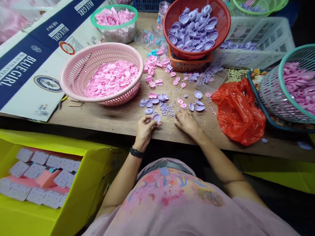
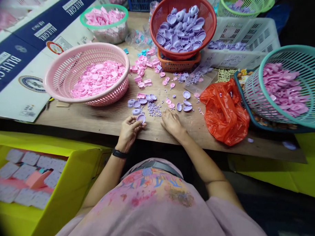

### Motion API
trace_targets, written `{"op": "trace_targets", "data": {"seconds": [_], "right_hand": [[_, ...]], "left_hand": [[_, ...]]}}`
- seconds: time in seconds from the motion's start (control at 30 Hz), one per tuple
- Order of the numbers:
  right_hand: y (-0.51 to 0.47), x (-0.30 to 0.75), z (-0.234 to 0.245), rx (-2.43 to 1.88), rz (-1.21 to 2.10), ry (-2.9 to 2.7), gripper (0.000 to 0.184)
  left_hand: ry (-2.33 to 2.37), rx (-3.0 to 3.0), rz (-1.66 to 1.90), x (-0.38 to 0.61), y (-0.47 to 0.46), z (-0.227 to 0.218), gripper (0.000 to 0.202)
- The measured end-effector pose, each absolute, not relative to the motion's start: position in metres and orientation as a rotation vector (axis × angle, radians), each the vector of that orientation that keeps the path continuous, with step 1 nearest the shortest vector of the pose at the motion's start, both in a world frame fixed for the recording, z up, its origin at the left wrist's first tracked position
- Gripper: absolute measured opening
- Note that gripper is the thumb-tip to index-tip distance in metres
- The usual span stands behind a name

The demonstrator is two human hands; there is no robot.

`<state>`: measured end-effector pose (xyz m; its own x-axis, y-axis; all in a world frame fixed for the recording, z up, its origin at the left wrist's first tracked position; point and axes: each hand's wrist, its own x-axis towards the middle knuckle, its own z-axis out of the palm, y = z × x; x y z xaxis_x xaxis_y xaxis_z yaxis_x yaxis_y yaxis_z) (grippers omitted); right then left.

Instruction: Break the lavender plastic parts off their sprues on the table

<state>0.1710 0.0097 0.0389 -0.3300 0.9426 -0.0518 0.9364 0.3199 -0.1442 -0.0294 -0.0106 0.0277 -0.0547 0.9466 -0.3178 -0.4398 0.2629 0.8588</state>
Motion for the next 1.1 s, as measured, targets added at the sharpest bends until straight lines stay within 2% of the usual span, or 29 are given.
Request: {"op": "trace_targets", "data": {"seconds": [0.17, 0.3, 0.53, 0.63, 0.73, 1.1], "right_hand": [[0.015, 0.17, 0.033, -1.785, 0.177, -2.524, 0.028], [0.019, 0.178, 0.022, -1.725, 0.24, -2.311, 0.019], [0.005, 0.173, 0.02, -1.458, 0.587, -1.758, 0.004], [-0.004, 0.162, 0.027, -1.403, 0.846, -1.54, 0.009], [-0.009, 0.151, 0.034, -1.376, 0.951, -1.469, 0.012], [-0.016, 0.129, 0.047, -1.316, 0.648, -1.859, 0.011]], "left_hand": [[1.075, 0.598, 1.259, -0.028, -0.012, 0.027, 0.055], [1.089, 0.624, 1.249, -0.027, -0.013, 0.027, 0.045], [1.145, 0.681, 1.302, -0.025, -0.011, 0.022, 0.04], [1.15, 0.729, 1.312, -0.02, -0.011, 0.018, 0.039], [1.177, 0.834, 1.336, -0.016, -0.013, 0.014, 0.037], [1.422, 1.293, 1.43, -0.014, -0.023, 0.012, 0.022]]}}
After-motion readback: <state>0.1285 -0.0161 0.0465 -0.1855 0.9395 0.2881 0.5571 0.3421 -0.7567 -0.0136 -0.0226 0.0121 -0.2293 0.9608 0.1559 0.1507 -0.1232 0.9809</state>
